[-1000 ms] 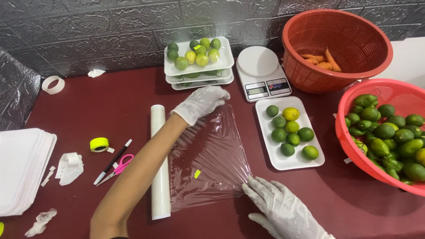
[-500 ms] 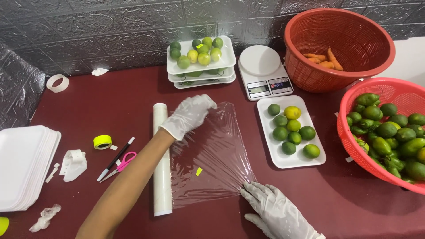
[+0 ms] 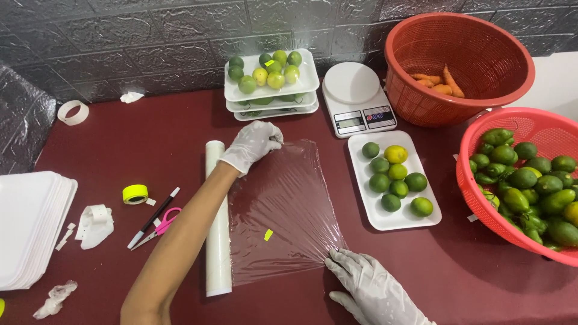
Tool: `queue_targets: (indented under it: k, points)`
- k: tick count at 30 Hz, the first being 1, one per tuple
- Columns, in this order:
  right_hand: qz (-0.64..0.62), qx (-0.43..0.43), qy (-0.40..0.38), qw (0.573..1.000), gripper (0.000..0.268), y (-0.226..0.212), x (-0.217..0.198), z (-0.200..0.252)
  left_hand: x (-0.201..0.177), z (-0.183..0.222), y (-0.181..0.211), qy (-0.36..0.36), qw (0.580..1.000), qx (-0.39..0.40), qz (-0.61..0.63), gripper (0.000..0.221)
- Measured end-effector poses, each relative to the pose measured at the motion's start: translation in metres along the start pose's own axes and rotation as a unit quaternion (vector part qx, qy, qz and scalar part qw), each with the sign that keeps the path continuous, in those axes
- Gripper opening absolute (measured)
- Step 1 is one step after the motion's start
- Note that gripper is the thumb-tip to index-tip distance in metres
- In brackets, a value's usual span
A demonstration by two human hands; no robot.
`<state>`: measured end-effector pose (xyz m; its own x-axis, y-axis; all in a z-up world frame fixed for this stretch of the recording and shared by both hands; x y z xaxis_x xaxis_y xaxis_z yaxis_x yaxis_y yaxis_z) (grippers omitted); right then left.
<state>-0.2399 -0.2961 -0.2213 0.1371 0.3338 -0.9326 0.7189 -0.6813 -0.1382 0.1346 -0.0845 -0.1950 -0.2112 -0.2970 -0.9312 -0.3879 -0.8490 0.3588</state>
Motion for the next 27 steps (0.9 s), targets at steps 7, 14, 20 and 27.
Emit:
queue_targets:
  k: [7, 14, 20, 27]
  points:
    - [0.044, -0.007, -0.02, 0.999, 0.069, 0.0, 0.002, 0.004, -0.014, 0.006, 0.003, -0.018, 0.994, -0.031, 0.102, 0.014]
    - [0.063, -0.017, -0.028, 0.997, 0.075, -0.003, -0.003, 0.007, -0.023, 0.017, 0.023, 0.0, 0.999, 0.01, 0.051, 0.021]
    - [0.025, -0.024, -0.03, 0.999, 0.08, -0.002, -0.02, 0.006, -0.002, 0.046, 0.065, -0.031, 0.991, 0.129, 0.016, 0.031]
    - [0.114, 0.152, -0.036, 0.981, 0.051, 0.047, -0.05, 0.038, 0.009, 0.034, 0.117, -0.044, 0.987, 0.154, 0.035, 0.035]
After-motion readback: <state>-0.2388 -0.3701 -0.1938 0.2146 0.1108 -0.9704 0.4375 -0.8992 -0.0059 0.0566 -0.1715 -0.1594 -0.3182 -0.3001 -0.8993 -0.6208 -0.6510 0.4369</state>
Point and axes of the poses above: each hand's wrist, its own z-axis away from the middle knuckle, its own x-axis out of the palm, y = z × x, the point moved 1 cm from there along -z, towards the middle knuckle, and after that the axes turned 12 degrees about -x, right-handed, at the moved point
